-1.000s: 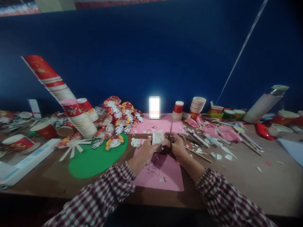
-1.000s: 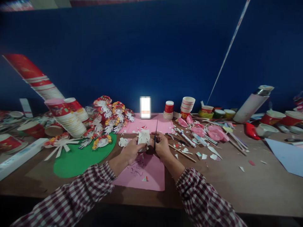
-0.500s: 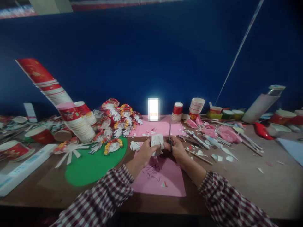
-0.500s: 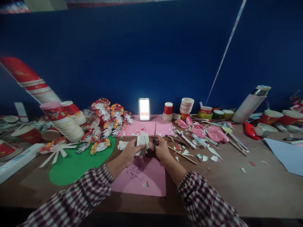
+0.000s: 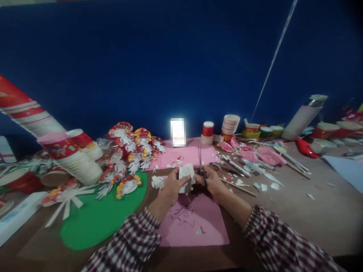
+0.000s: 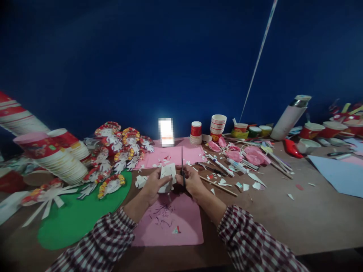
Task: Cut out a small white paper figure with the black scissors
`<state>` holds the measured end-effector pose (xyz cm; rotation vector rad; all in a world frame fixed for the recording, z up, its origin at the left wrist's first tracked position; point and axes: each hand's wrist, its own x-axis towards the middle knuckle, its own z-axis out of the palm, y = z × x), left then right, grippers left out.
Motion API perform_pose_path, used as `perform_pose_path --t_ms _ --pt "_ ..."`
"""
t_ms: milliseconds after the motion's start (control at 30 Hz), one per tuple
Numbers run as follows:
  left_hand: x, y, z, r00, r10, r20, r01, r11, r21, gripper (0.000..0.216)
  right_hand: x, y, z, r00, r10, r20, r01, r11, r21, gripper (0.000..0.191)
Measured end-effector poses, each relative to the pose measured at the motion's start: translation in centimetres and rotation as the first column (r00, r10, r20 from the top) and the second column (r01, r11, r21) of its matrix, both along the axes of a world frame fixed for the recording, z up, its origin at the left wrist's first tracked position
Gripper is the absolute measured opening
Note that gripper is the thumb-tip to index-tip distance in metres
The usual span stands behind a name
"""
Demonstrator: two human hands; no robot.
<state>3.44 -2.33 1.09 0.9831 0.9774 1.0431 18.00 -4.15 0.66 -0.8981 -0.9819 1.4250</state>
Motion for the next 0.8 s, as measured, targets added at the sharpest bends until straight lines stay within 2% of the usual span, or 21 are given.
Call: perform_pose_path --t_ms 233,467,600,800 --pt "-0.46 -0.12 -0.08 0.998 -0.025 0.054 0.026 1.0 -0.008 0.044 0.12 0.11 -0.34 0.998 0.025 0.06 -0.028 0.998 0.051 0.044" --pt "-0.56 -0.49 -0.13 0.995 -0.089 0.047 0.088 0.996 0.015 0.044 0.13 -0.05 -0.39 0.998 -0.005 0.07 0.005 1.0 0.002 0.043" --pt "-0.64 -0.53 -0.25 0.993 -0.108 0.052 0.107 0.994 0.031 0.045 0.12 -0.04 -0.37 0.998 0.018 0.064 -0.02 0.999 0.025 0.044" --pt "-0.63 -0.44 -0.54 0.997 -0.069 0.032 0.068 0.997 0.021 0.043 0.14 -0.01 -0.6 0.999 0.034 0.03 -0.035 0.999 0.02 0.046"
